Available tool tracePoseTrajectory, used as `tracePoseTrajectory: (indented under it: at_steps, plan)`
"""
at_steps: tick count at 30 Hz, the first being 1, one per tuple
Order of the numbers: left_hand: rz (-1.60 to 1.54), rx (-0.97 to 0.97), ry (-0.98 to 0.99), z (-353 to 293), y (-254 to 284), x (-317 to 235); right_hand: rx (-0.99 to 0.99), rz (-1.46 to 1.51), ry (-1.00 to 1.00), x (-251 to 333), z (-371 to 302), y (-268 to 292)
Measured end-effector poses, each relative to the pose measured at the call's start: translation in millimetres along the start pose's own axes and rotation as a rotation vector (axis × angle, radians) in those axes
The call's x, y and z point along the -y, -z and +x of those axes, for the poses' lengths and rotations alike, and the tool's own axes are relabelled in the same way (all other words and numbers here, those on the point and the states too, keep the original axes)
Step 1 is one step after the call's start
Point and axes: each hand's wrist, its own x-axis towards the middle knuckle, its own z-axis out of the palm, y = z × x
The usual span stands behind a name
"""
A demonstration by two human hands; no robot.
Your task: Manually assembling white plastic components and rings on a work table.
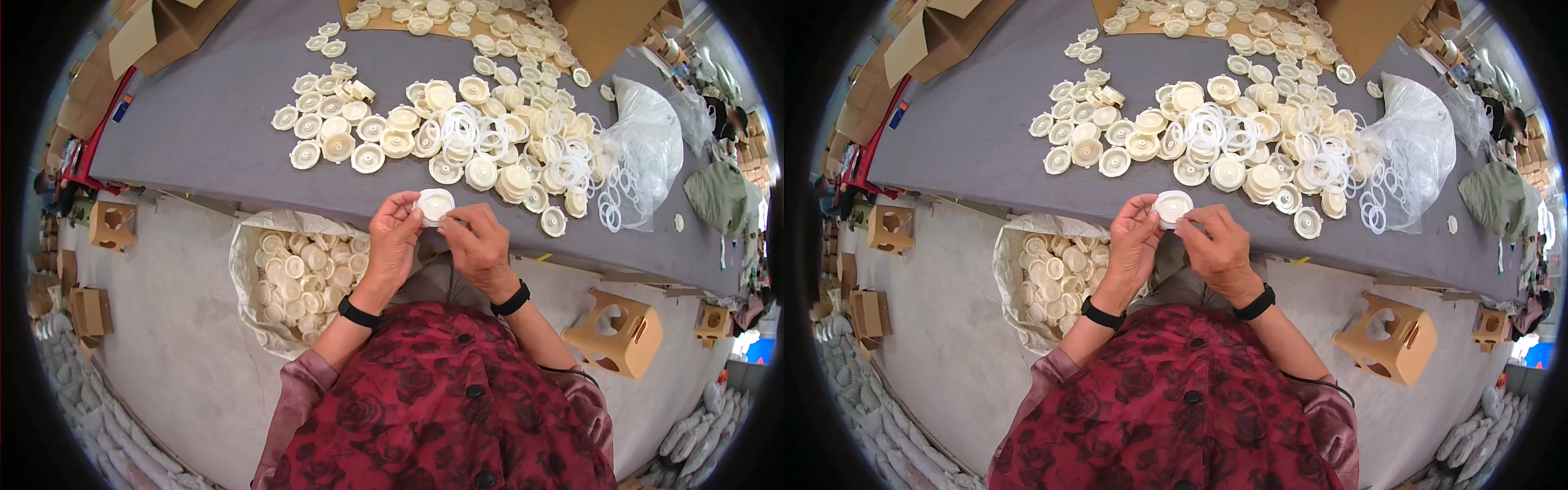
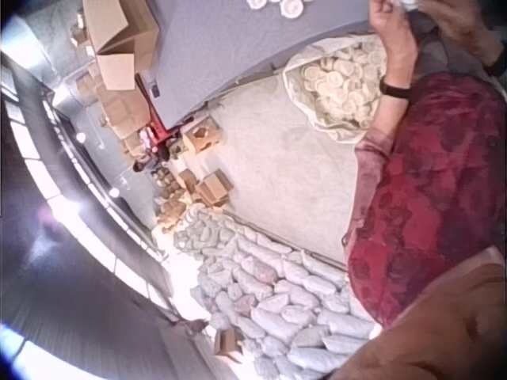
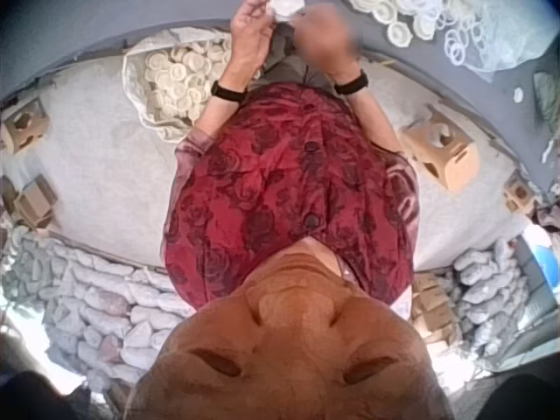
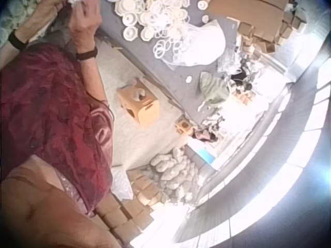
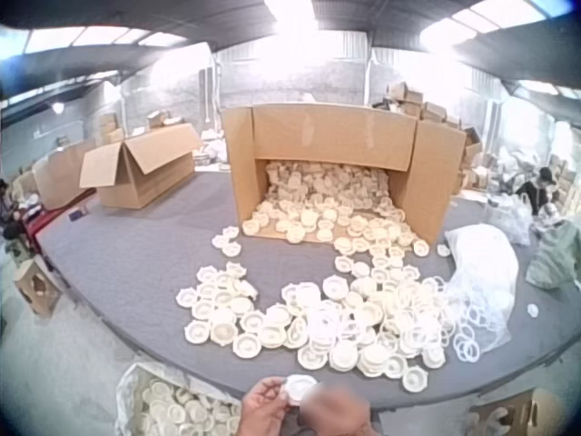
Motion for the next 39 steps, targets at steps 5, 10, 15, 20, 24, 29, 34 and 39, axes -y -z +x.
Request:
tracePoseTrajectory:
  at_steps: [5, 10, 15, 20, 24, 29, 34, 39]
  plan:
    - [-0.117, 0.023, 0.011, -2.8, -0.6, -3.0, -0.129, 0.323, -0.333, -1.8, -11.9, -4.5]
    - [-0.081, 0.109, -0.028, -6.0, 0.9, -0.2, -0.138, 0.705, -0.678, -2.4, -15.6, -7.8]
    - [-0.117, 0.11, -0.009, -11.9, -0.7, 1.6, -0.136, 1.031, -0.78, -7.5, -10.2, -5.6]
    - [-0.111, 0.13, 0.062, -14.9, -3.7, -6.8, -0.044, 1.02, -0.798, -13.1, -19.9, 2.6]
    - [0.029, 0.213, 0.111, -15.9, 4.5, -12.1, 0.036, 0.994, -0.763, -16.0, -23.3, 8.3]
    - [0.221, 0.271, 0.048, -16.4, 3.7, -17.9, 0.055, 0.694, -0.47, -11.1, -19.0, 11.3]
    - [0.377, 0.23, -0.022, -20.0, -0.8, -19.2, 0.115, 0.54, -0.379, -6.7, -20.0, 18.4]
    - [0.421, 0.215, 0.006, -22.6, 0.7, -17.2, 0.142, 0.564, -0.46, -5.1, -22.2, 16.3]
